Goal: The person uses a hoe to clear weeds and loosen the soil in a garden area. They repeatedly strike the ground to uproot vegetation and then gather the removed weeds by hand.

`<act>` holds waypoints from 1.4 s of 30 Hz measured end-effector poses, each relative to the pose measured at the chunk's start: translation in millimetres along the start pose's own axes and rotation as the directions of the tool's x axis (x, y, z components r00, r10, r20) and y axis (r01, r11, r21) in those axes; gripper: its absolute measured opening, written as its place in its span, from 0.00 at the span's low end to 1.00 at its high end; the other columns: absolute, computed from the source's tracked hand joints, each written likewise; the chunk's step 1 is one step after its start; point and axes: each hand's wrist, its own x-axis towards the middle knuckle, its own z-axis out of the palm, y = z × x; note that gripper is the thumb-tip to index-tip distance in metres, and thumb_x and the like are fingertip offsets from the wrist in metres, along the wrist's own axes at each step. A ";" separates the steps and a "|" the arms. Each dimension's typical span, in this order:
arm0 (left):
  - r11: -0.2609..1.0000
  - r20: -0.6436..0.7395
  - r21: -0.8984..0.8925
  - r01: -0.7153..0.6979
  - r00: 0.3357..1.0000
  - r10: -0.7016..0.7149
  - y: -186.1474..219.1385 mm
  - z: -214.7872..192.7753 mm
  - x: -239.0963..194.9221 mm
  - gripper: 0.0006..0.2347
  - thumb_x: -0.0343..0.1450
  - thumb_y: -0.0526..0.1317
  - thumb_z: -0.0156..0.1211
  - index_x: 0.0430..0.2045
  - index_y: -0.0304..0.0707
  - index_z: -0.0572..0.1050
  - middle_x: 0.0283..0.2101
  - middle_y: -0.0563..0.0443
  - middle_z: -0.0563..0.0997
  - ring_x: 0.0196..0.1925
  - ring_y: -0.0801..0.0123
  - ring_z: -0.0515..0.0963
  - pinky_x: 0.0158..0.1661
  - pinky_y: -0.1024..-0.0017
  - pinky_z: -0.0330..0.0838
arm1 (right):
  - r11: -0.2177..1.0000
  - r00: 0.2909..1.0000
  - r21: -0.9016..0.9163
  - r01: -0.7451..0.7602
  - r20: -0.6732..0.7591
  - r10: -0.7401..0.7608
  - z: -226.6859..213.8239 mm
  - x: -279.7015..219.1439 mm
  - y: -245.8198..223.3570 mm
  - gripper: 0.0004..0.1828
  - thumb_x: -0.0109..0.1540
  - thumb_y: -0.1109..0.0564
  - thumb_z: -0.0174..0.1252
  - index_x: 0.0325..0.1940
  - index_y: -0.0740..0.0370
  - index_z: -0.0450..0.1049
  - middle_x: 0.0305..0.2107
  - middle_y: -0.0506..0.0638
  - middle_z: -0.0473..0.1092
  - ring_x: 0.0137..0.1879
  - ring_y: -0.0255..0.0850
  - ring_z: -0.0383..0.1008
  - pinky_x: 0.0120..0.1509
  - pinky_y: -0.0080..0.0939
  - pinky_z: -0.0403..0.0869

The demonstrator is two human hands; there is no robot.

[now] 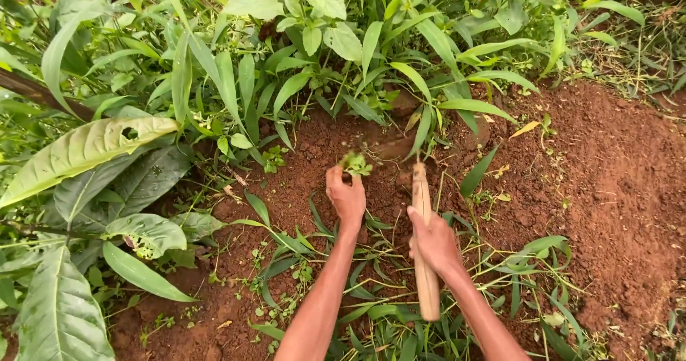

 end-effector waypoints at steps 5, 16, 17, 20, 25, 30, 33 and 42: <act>0.992 0.141 0.089 -0.091 0.987 0.077 49.7 -9.2 -4.0 0.20 0.70 0.29 0.60 0.60 0.33 0.73 0.60 0.34 0.72 0.65 0.44 0.70 0.59 0.50 0.71 | 0.998 1.000 -0.061 -0.016 0.003 0.016 -21.0 -10.6 8.5 0.28 0.71 0.44 0.45 0.53 0.78 0.67 0.17 0.56 0.70 0.20 0.43 0.76 0.25 0.42 0.78; 0.998 0.242 -0.029 -0.048 0.969 0.053 28.1 53.4 51.1 0.19 0.75 0.40 0.54 0.61 0.34 0.69 0.63 0.30 0.72 0.63 0.34 0.72 0.51 0.45 0.77 | 0.996 0.978 -0.008 0.089 -0.189 -0.089 -28.7 -10.6 -19.9 0.24 0.74 0.46 0.42 0.51 0.73 0.67 0.19 0.56 0.68 0.22 0.45 0.73 0.29 0.42 0.74; 0.999 0.272 -0.002 -0.033 0.962 0.033 15.3 58.5 52.4 0.18 0.77 0.45 0.49 0.60 0.40 0.70 0.63 0.36 0.72 0.60 0.44 0.75 0.49 0.53 0.78 | 0.995 0.976 -0.018 0.096 -0.194 -0.098 -28.9 -9.2 -22.3 0.24 0.74 0.45 0.42 0.51 0.73 0.67 0.20 0.56 0.68 0.22 0.44 0.73 0.29 0.42 0.74; 0.997 0.322 -0.046 0.068 0.945 -0.050 5.0 59.5 56.9 0.16 0.77 0.42 0.43 0.55 0.41 0.75 0.57 0.43 0.70 0.54 0.59 0.76 0.48 0.62 0.76 | 0.993 0.976 -0.027 0.112 -0.183 -0.115 -28.4 0.4 -28.6 0.24 0.74 0.44 0.43 0.49 0.72 0.68 0.19 0.55 0.68 0.22 0.43 0.73 0.29 0.42 0.74; 0.993 0.336 0.083 0.078 0.936 -0.102 9.7 33.0 47.0 0.14 0.71 0.24 0.52 0.43 0.38 0.84 0.48 0.46 0.78 0.47 0.63 0.83 0.45 0.67 0.79 | 0.992 0.982 0.011 0.129 -0.143 -0.126 -6.1 16.8 -57.0 0.28 0.73 0.41 0.43 0.52 0.72 0.66 0.20 0.52 0.67 0.23 0.41 0.72 0.29 0.39 0.74; 0.917 0.671 0.356 -0.177 0.732 -0.119 -20.5 6.9 7.7 0.09 0.69 0.37 0.63 0.34 0.60 0.86 0.41 0.64 0.86 0.49 0.70 0.85 0.51 0.68 0.79 | 0.995 0.998 -0.089 0.037 0.063 -0.031 17.0 51.6 -31.6 0.34 0.72 0.37 0.42 0.56 0.76 0.65 0.21 0.56 0.71 0.25 0.43 0.77 0.31 0.44 0.78; 0.942 0.878 0.283 -0.180 0.444 -0.179 67.3 -84.2 -46.8 0.09 0.70 0.36 0.63 0.41 0.34 0.83 0.49 0.36 0.84 0.57 0.43 0.81 0.57 0.51 0.75 | 0.996 0.994 -0.083 -0.010 0.105 0.019 8.4 31.1 -15.2 0.30 0.72 0.43 0.44 0.56 0.80 0.65 0.18 0.56 0.71 0.21 0.43 0.76 0.28 0.42 0.77; 0.933 0.782 0.202 -0.299 0.623 0.031 81.9 -138.1 -87.3 0.16 0.71 0.46 0.59 0.51 0.46 0.79 0.66 0.49 0.74 0.69 0.55 0.69 0.64 0.36 0.58 | 0.939 0.985 -0.343 -0.018 0.157 0.076 -51.4 -35.0 7.4 0.27 0.67 0.42 0.48 0.65 0.59 0.67 0.21 0.49 0.68 0.20 0.36 0.68 0.22 0.33 0.74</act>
